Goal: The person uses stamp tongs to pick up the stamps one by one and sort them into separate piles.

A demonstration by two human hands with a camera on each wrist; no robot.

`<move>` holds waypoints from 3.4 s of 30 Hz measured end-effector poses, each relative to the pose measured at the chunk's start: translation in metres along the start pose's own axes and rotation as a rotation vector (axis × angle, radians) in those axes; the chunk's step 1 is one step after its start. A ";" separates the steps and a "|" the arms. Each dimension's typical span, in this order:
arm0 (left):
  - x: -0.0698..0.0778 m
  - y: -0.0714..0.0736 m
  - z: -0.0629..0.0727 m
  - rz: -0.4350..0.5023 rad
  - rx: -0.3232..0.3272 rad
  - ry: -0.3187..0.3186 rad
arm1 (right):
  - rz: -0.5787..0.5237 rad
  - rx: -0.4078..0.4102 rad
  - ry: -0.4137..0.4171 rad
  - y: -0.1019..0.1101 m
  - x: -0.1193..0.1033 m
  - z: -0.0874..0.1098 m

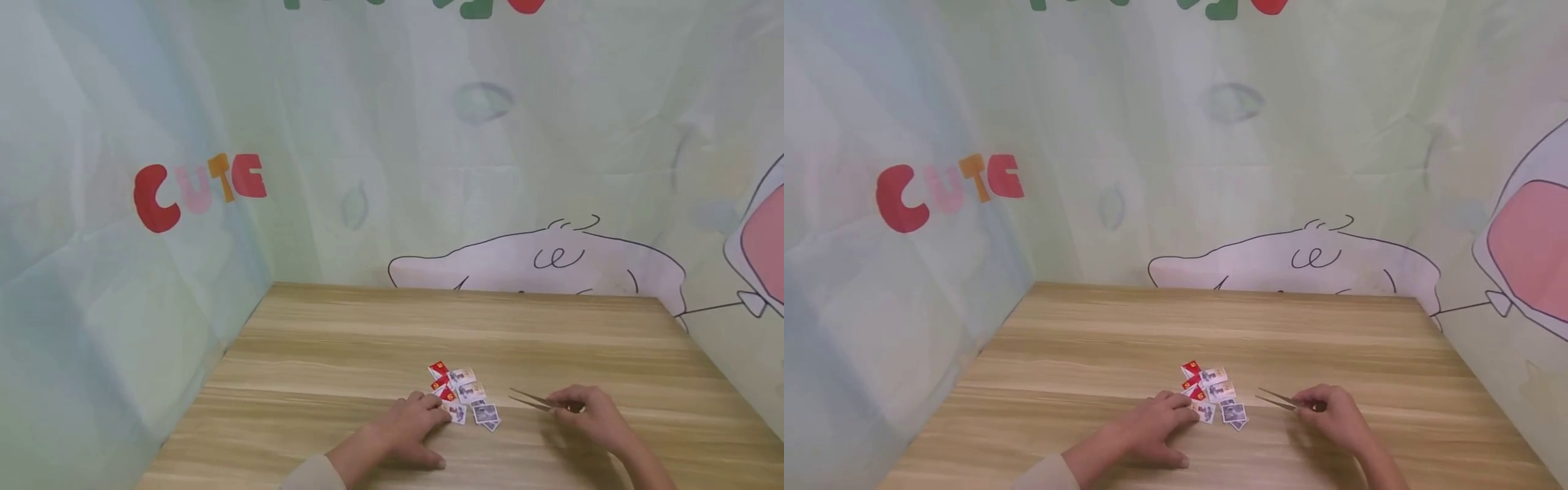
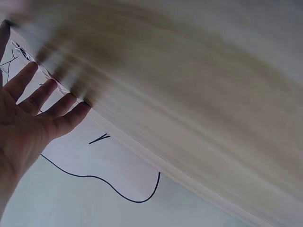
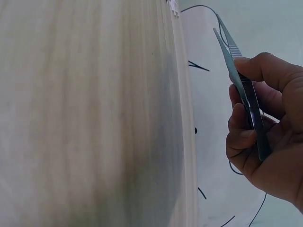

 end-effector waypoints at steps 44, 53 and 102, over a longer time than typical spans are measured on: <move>0.000 0.001 0.001 -0.017 0.013 0.000 | -0.075 -0.240 -0.032 -0.066 -0.037 -0.010; -0.004 0.000 0.000 -0.016 -0.002 0.030 | -0.078 -0.265 -0.069 -0.075 -0.035 -0.010; -0.007 0.015 0.008 -0.002 0.062 0.038 | -0.035 -0.230 -0.046 -0.075 -0.044 -0.014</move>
Point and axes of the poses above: each hand's wrist, its own z-axis away from the middle knuckle, its own y-axis out of the back of the hand, x = y × z, the point moved 10 cm from there along -z, towards the middle knuckle, and after that the axes turned 11 degrees about x, right-handed, at the moved point
